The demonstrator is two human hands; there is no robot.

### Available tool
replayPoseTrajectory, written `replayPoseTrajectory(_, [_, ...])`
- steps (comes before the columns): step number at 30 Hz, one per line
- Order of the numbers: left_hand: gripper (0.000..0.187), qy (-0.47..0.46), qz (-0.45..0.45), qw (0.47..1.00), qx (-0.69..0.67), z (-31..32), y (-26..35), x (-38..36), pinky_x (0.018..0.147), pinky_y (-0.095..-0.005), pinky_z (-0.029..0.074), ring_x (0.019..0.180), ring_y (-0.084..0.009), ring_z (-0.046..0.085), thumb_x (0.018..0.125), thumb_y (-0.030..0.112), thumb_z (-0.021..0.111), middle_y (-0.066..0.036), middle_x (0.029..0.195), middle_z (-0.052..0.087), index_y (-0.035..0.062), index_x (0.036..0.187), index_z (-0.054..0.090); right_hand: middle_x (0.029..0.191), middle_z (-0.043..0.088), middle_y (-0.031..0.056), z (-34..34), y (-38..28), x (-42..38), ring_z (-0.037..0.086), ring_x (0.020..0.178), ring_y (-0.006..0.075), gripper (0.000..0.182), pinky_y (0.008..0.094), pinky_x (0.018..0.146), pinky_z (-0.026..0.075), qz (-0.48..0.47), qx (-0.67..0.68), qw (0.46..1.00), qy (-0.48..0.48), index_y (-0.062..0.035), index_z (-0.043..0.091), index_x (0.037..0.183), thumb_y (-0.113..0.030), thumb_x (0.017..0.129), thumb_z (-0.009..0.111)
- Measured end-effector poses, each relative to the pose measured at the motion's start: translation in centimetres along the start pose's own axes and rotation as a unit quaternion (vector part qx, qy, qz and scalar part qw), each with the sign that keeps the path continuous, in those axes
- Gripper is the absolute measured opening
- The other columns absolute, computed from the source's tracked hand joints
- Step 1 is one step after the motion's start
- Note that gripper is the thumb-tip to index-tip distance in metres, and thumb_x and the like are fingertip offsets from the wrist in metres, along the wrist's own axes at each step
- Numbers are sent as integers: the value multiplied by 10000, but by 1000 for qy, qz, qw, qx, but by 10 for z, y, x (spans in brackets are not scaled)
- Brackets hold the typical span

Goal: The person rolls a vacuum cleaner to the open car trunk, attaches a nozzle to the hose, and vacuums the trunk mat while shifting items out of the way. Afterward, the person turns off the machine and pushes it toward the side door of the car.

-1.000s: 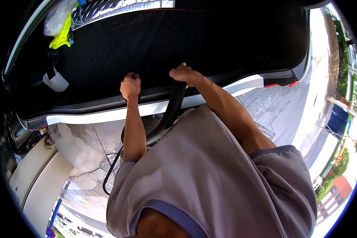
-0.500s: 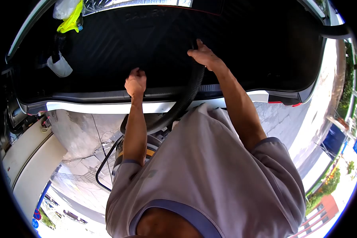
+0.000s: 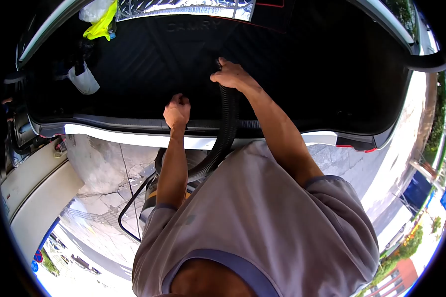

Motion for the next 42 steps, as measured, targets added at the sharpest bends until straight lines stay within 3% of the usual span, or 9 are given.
replayPoseTrajectory(4, [277, -15, -7, 999, 29, -8, 9, -2, 779, -445, 597, 840, -356, 730, 879, 271, 601, -123, 967, 757, 133, 1067, 751, 1361, 587, 253, 5, 43, 44, 596, 1249, 386, 897, 422, 1086, 490, 28, -92, 993, 64, -53, 201, 1596, -331, 874, 655])
replayPoseTrajectory(6, [275, -36, -13, 999, 31, -5, 7, 2, 786, -444, 598, 842, -363, 729, 887, 271, 588, -134, 973, 755, 135, 1066, 747, 1440, 529, 248, 12, 33, 42, 503, 1349, 391, 957, 436, 1168, 393, -81, -198, 976, 42, -52, 137, 1607, -358, 862, 653])
replayPoseTrajectory(12, [261, -11, -27, 999, 23, -10, 8, 4, 799, -452, 587, 852, -362, 724, 870, 286, 614, -119, 939, 756, 135, 1027, 758, 1487, 486, 238, -1, 1, 90, 502, 1343, 413, 953, 421, 1145, 418, -14, -50, 994, 98, -39, 147, 1602, -365, 854, 638])
replayPoseTrajectory(19, [223, 9, -15, 1000, 2, -5, 5, 0, 758, -449, 601, 808, -358, 728, 851, 250, 613, -137, 914, 752, 104, 963, 740, 1453, 511, 258, 27, -31, 67, 498, 1342, 426, 956, 452, 1126, 438, -84, -171, 981, -30, -9, 146, 1594, -366, 860, 645])
replayPoseTrajectory(21, [202, 34, -17, 999, -1, -3, 5, 1, 743, -445, 603, 791, -356, 727, 842, 236, 615, -137, 884, 748, 101, 932, 735, 1386, 558, 285, 24, -23, 85, 555, 1281, 429, 966, 465, 1085, 476, -83, -85, 988, 99, 23, 131, 1584, -353, 859, 647])
replayPoseTrajectory(25, [145, 83, 10, 996, -15, -3, 4, -6, 692, -439, 598, 726, -347, 718, 815, 202, 626, -137, 801, 733, 93, 846, 716, 1216, 635, 340, 55, -31, 85, 660, 1113, 441, 993, 446, 1021, 525, -73, -149, 986, 17, 57, 94, 1572, -336, 860, 663])
replayPoseTrajectory(34, [108, 182, 96, 972, -113, -2, -8, -6, 654, -430, 583, 682, -352, 698, 817, 170, 628, -147, 745, 707, 89, 846, 692, 1363, 563, 297, 99, -57, 55, 568, 1253, 443, 961, 489, 1029, 504, -186, -310, 923, -129, -140, 188, 1617, -249, 803, 688])
replayPoseTrajectory(35, [106, 182, 103, 971, -120, -3, -7, -6, 650, -424, 584, 680, -347, 699, 822, 171, 628, -142, 737, 705, 89, 846, 692, 1035, 699, 254, 88, -47, 47, 669, 1091, 347, 967, 439, 950, 529, -192, -332, 912, -142, -146, 211, 1616, -242, 779, 687])
replayPoseTrajectory(42, [266, 202, 154, 932, -259, -5, -14, -11, 532, -372, 505, 558, -289, 625, 932, 271, 648, -81, 616, 622, 64, 767, 670, 1424, 554, 228, -14, 57, -24, 536, 1322, 341, 1049, 425, 1045, 452, 35, -360, 911, -200, -267, 197, 1629, -160, 711, 693])
Point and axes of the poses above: each hand's wrist, its own x-axis towards the middle knuckle, its own z-axis out of the palm, y = z × x, the point moved 1 cm from there along x, towards the middle knuckle
